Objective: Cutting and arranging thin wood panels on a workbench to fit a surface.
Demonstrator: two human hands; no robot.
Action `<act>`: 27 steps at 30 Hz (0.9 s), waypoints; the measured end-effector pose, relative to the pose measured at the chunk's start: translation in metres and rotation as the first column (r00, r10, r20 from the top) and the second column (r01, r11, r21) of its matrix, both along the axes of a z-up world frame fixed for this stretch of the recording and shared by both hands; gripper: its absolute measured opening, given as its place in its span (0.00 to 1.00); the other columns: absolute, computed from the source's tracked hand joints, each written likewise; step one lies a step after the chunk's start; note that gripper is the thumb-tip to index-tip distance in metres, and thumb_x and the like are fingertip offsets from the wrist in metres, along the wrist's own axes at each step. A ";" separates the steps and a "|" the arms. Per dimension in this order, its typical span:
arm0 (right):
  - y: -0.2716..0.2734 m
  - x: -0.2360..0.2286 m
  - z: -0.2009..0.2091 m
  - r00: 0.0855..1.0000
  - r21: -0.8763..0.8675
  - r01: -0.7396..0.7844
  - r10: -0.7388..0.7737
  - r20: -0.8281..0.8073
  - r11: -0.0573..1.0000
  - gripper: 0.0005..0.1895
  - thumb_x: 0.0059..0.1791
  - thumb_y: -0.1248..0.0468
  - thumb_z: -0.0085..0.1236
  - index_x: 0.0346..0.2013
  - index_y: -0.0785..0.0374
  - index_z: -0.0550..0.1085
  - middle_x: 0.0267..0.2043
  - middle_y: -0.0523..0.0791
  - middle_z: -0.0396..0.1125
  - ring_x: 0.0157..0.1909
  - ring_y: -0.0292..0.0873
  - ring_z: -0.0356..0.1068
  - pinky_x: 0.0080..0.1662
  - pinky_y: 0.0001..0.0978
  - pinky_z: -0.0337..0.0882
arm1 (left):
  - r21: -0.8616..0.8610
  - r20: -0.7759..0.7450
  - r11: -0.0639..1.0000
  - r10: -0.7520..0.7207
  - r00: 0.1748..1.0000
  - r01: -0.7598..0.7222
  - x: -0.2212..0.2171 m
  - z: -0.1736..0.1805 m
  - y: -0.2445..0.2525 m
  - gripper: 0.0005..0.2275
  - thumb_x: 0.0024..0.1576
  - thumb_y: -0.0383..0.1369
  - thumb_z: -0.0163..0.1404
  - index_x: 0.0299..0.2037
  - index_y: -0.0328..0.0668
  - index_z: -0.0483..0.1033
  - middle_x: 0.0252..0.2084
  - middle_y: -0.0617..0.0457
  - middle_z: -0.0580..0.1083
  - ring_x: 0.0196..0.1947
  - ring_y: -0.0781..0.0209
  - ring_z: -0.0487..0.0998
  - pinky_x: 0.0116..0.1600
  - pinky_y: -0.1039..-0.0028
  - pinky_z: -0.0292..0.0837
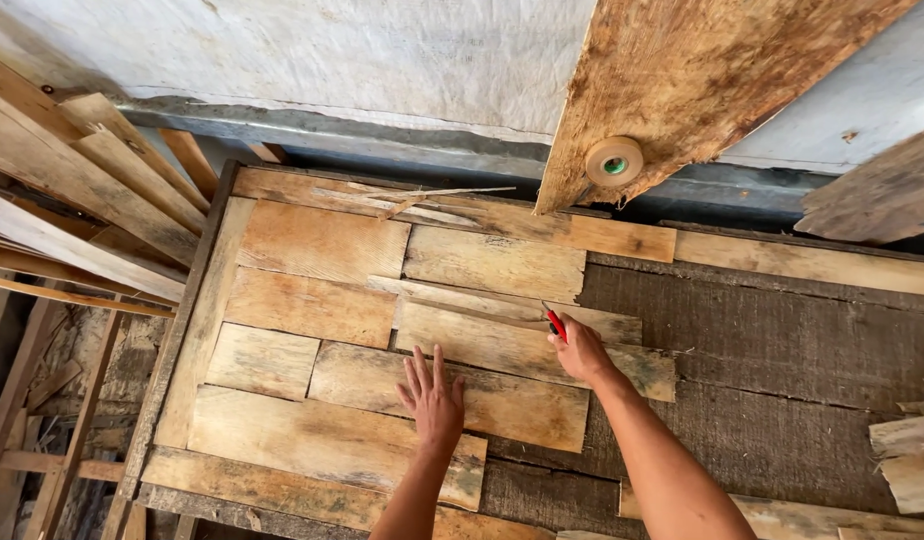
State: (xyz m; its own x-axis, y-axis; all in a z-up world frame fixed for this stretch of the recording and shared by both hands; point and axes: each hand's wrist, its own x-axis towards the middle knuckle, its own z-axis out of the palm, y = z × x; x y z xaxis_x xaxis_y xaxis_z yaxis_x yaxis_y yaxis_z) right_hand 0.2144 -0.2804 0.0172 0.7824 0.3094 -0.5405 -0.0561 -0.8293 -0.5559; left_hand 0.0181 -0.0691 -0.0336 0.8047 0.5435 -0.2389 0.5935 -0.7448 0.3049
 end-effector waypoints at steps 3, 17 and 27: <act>0.001 0.001 0.000 1.000 -0.021 -0.007 0.007 -0.024 1.000 0.10 0.56 0.58 0.52 0.47 0.60 0.68 0.39 0.49 0.71 0.43 0.50 0.74 0.46 0.50 0.73 | -0.009 0.023 1.000 -0.011 1.000 0.011 -0.001 -0.002 0.000 0.30 0.65 0.50 0.39 0.77 0.66 0.41 0.81 0.52 0.35 0.79 0.49 0.32 0.74 0.37 0.22; 0.011 -0.001 -0.009 0.997 -0.033 -0.081 0.082 0.016 0.996 0.10 0.56 0.58 0.53 0.45 0.61 0.68 0.36 0.49 0.71 0.42 0.49 0.74 0.47 0.51 0.72 | -0.009 0.061 0.999 -0.048 0.997 0.048 -0.005 -0.003 -0.001 0.28 0.67 0.48 0.36 0.77 0.60 0.44 0.81 0.51 0.39 0.79 0.48 0.34 0.73 0.37 0.21; 0.010 0.002 -0.012 0.995 0.019 -0.099 0.098 0.013 0.995 0.10 0.56 0.61 0.51 0.49 0.61 0.68 0.39 0.50 0.72 0.42 0.48 0.75 0.46 0.49 0.75 | -0.011 -0.022 0.998 -0.060 0.998 0.060 -0.003 0.001 0.001 0.28 0.67 0.50 0.33 0.77 0.64 0.43 0.80 0.52 0.39 0.79 0.50 0.35 0.72 0.36 0.21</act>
